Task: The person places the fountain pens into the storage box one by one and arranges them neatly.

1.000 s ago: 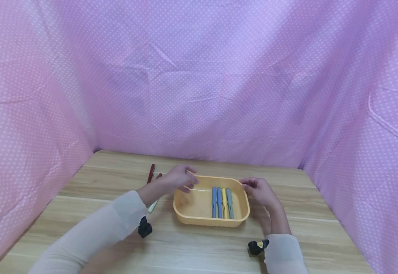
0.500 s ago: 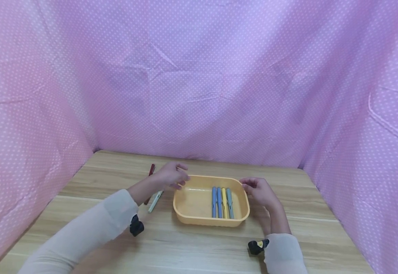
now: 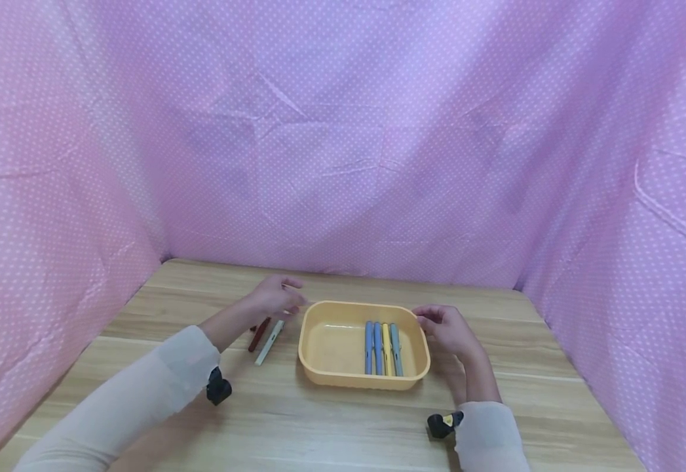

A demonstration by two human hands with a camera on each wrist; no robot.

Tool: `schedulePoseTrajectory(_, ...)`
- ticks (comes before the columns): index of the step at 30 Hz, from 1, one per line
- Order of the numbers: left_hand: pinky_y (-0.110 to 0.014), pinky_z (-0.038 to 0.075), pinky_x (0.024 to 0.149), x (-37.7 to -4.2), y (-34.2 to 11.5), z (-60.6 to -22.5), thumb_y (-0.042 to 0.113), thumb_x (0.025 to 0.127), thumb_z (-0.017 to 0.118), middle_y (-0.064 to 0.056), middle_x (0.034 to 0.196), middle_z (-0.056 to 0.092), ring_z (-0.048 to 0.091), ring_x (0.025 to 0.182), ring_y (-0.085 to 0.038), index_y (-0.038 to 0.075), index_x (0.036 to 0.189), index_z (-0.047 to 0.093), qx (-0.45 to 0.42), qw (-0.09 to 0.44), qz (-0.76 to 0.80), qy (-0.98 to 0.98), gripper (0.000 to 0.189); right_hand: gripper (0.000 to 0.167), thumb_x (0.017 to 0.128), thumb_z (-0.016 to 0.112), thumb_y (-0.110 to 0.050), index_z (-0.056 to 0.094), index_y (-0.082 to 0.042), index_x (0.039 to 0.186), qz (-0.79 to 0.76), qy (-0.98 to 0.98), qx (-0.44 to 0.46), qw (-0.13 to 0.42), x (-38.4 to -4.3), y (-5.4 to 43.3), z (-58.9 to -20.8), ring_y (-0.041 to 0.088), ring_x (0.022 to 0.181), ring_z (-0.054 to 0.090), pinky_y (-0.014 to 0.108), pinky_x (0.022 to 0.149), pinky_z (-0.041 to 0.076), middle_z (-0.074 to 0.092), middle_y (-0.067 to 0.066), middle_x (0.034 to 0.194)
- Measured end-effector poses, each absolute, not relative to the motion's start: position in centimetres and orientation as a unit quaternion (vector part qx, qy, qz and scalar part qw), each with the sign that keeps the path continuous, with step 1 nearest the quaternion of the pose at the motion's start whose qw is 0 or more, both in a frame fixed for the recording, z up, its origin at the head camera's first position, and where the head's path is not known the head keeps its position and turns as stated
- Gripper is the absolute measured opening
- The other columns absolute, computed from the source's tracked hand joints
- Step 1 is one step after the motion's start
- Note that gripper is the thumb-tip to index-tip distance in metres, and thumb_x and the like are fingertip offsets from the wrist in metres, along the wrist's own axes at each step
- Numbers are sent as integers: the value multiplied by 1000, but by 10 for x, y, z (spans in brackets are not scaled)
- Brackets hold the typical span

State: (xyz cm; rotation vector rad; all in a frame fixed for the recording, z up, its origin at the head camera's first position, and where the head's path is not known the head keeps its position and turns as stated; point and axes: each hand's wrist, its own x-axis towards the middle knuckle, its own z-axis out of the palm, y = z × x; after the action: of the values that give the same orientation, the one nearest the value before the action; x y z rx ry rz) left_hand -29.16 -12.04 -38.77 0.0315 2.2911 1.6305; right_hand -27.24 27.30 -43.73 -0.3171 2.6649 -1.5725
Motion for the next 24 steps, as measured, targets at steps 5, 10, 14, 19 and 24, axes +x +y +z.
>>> schedulePoseTrajectory(5, -46, 61, 93, -296, -136, -392, 8, 93, 72, -20, 121, 65, 66, 104, -36, -4, 146, 43, 0, 158, 573, 804, 62, 21, 101, 58, 2, 68, 11, 117, -511, 854, -98, 16, -273, 273, -439, 25, 96, 68, 24, 78, 61, 72, 21, 108)
schedulePoseTrajectory(10, -48, 59, 97, -299, -148, -395, 9, 94, 71, -17, 117, 65, 66, 104, -35, -3, 148, 42, -16, 152, 572, 806, 62, 20, 101, 59, 2, 68, 10, 116, -512, 853, -96, 14, -273, 271, -439, 24, 95, 68, 24, 78, 61, 72, 21, 108)
schedulePoseTrajectory(14, -47, 60, 95, -301, -156, -397, 6, 95, 68, -22, 116, 65, 68, 99, -32, -5, 148, 40, -29, 145, 574, 805, 61, 20, 101, 59, 0, 68, 9, 116, -510, 855, -99, 16, -272, 272, -438, 24, 95, 68, 26, 79, 61, 72, 21, 108)
schedulePoseTrajectory(19, -42, 61, 89, -305, -163, -403, 4, 96, 66, -24, 118, 64, 66, 91, -27, -5, 148, 40, -52, 136, 586, 797, 59, 21, 101, 58, 0, 68, 10, 118, -508, 855, -104, 16, -271, 273, -438, 25, 96, 68, 28, 80, 62, 72, 21, 108)
schedulePoseTrajectory(24, -43, 61, 92, -308, -173, -409, 0, 97, 64, -21, 114, 62, 65, 85, -24, -9, 146, 39, -63, 130, 601, 786, 56, 21, 102, 59, -1, 68, 9, 118, -508, 855, -100, 17, -271, 273, -437, 25, 97, 68, 30, 82, 62, 72, 20, 109)
